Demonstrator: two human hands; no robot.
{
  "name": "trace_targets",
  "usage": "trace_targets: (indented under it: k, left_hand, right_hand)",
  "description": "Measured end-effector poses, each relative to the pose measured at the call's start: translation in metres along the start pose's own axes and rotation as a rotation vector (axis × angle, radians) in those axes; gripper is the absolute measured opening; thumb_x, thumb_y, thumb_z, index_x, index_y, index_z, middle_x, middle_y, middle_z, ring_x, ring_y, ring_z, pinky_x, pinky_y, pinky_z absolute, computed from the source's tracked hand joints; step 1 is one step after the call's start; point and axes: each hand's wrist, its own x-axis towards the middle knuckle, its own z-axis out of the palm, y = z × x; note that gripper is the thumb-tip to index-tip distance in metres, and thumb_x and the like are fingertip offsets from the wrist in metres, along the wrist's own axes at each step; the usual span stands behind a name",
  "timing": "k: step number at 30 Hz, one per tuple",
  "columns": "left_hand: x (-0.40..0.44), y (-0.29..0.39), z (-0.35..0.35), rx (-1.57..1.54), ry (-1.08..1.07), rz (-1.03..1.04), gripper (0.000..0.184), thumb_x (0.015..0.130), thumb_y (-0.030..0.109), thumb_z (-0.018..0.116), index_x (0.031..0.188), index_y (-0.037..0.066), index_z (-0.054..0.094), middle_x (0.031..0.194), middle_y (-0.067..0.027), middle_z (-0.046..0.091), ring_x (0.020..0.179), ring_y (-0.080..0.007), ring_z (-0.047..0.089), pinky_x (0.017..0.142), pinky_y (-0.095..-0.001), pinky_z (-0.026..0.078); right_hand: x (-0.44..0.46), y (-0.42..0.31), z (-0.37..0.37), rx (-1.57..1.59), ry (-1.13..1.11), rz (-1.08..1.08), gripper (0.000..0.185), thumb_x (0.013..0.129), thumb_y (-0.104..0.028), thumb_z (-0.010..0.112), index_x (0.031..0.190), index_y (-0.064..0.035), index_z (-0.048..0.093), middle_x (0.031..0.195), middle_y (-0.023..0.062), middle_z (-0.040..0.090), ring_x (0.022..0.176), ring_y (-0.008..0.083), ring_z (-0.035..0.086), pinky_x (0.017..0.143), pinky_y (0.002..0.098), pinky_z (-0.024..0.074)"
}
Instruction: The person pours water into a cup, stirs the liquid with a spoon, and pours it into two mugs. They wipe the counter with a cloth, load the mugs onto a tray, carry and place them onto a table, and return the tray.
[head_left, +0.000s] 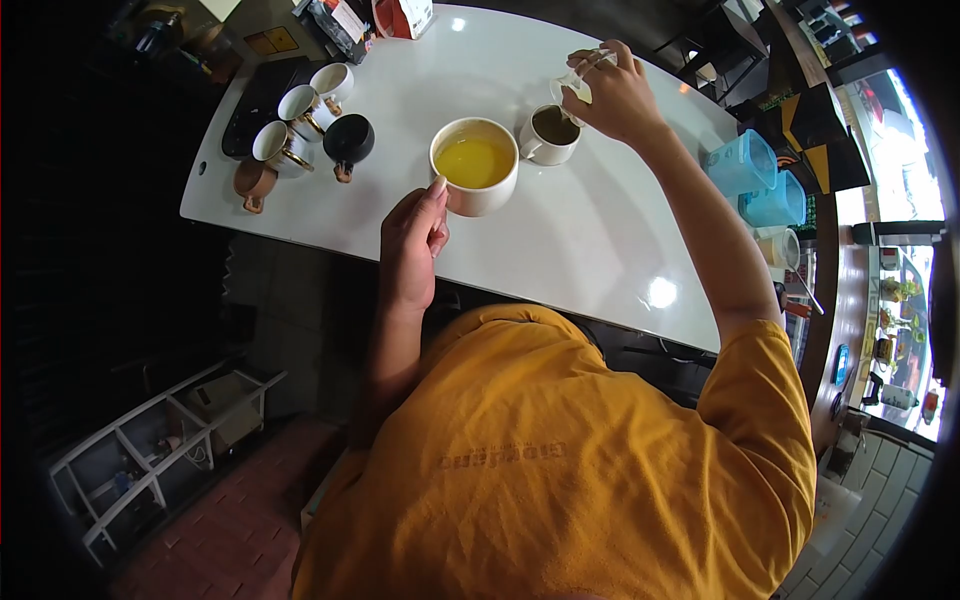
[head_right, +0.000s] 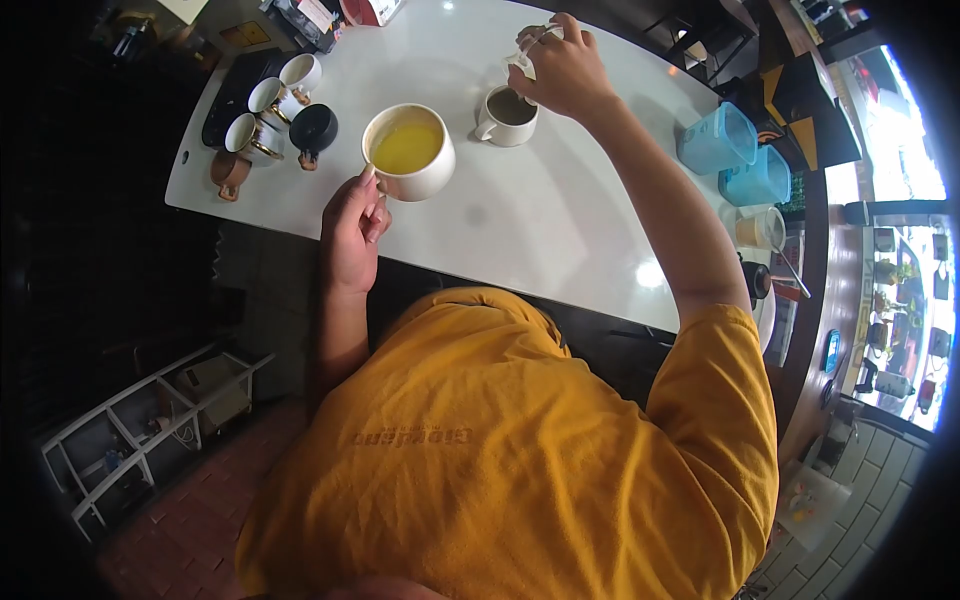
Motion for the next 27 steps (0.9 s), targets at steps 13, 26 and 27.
trace_targets:
  k: [13,26,27]
  left_hand:
    - [0.0012,-0.0025,0.0002,-0.032,0.035,0.004,0.024,0.094,0.024,0.056,0.075,0.009,0.054,0.064,0.0065,0.037,0.055,-0.0033,0.032,0.047,-0.0203,0.023]
    - [0.0037,-0.0028,-0.0016,-0.028,0.057,0.002,0.032,0.092,0.028,0.06,0.066,0.011,0.051,0.06,0.0072,0.034,0.052,-0.003,0.028,0.047,-0.0212,0.02]
    - [0.004,-0.0029,-0.0021,-0.029,0.057,0.002,0.032,0.092,0.028,0.06,0.066,0.011,0.051,0.06,0.0072,0.034,0.052,-0.003,0.028,0.047,-0.0212,0.02]
  right_hand:
    - [-0.0008,-0.0052,-0.0034,0.002,-0.018,-0.03,0.036,0.079,-0.034,0.065,0.104,-0.0077,0.067,0.114,-0.0001,0.065,0.122,0.03,0.042,0.099,0.0459,0.0384]
    - [0.0033,-0.0067,-0.0037,0.012,0.04,-0.079,0.041,0.08,-0.038,0.064,0.105,-0.0056,0.068,0.108,0.0069,0.066,0.123,0.032,0.042,0.097,0.0482,0.0396]
    - [0.0035,-0.0067,-0.0039,0.011,0.032,-0.081,0.041,0.08,-0.038,0.064,0.106,-0.0056,0.068,0.108,0.0072,0.066,0.123,0.0322,0.042,0.097,0.0483,0.0396]
